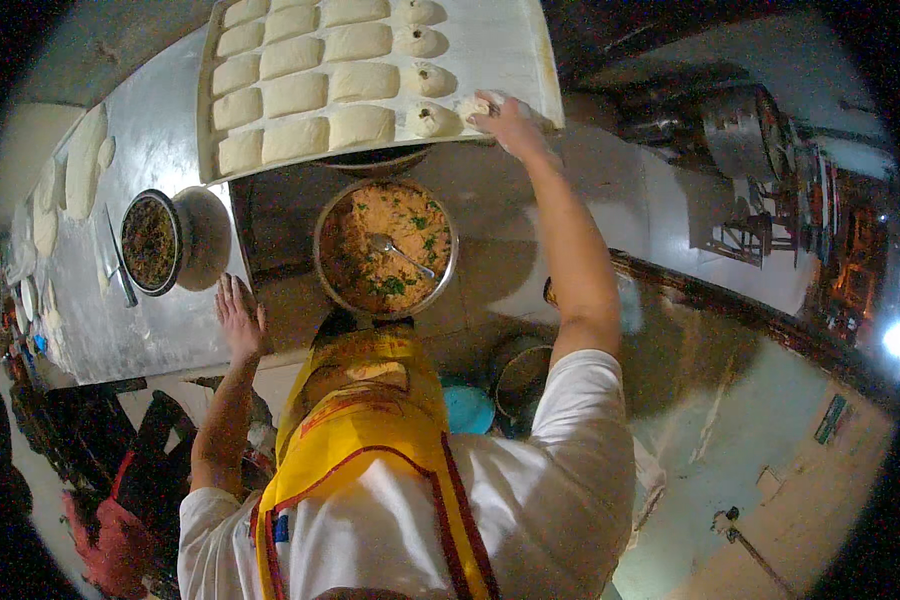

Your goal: The person flattens small dough pieces, spoons two different fillings into them, and pleats the edges to seal each dumpling. Finished dumplings are placed on a tray. The person also rolls a larger dough mass into a long rope on the worktable.

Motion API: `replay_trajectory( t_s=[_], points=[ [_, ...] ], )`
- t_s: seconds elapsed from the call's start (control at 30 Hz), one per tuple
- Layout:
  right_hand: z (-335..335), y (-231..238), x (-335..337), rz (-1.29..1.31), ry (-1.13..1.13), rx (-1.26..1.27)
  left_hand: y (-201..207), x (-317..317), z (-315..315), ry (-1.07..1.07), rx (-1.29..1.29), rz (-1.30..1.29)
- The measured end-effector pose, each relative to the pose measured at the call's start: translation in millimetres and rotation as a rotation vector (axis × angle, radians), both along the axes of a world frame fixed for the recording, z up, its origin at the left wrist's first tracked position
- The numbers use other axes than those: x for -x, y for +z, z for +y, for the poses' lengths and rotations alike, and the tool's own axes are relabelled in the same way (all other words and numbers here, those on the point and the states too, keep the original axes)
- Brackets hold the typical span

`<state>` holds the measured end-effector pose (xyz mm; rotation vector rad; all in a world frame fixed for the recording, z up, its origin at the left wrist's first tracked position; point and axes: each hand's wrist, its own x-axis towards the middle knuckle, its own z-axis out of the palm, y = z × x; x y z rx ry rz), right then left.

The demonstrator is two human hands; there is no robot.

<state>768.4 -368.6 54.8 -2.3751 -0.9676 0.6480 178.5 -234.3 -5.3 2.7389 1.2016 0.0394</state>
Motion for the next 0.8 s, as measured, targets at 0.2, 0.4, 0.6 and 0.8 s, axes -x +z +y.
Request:
replay_trajectory(
  t_s=[0.2, 0.4, 0.6, 0.8],
  points=[
    [1.6, 4.4, 1.9, -0.111, 0.027, 0.123, 9.5, -2.7, 3.1, 0.015, 0.106, -0.089],
    [-12.7, 36.2, 23.7, -0.024, -0.261, -0.229, 15.6, 44.3, 13.9, 0.092, 0.297, -0.423],
    [-93.1, 35.0, 127.1, 0.133, -0.419, -0.441, 42.1, 159.0, 147.0, 0.518, 0.258, -0.793],
    [-81.7, 0.3, 323.5, 0.447, -0.285, -0.075, 16.2, 110.3, 437.1, 0.024, -0.184, -0.538]
  ],
)
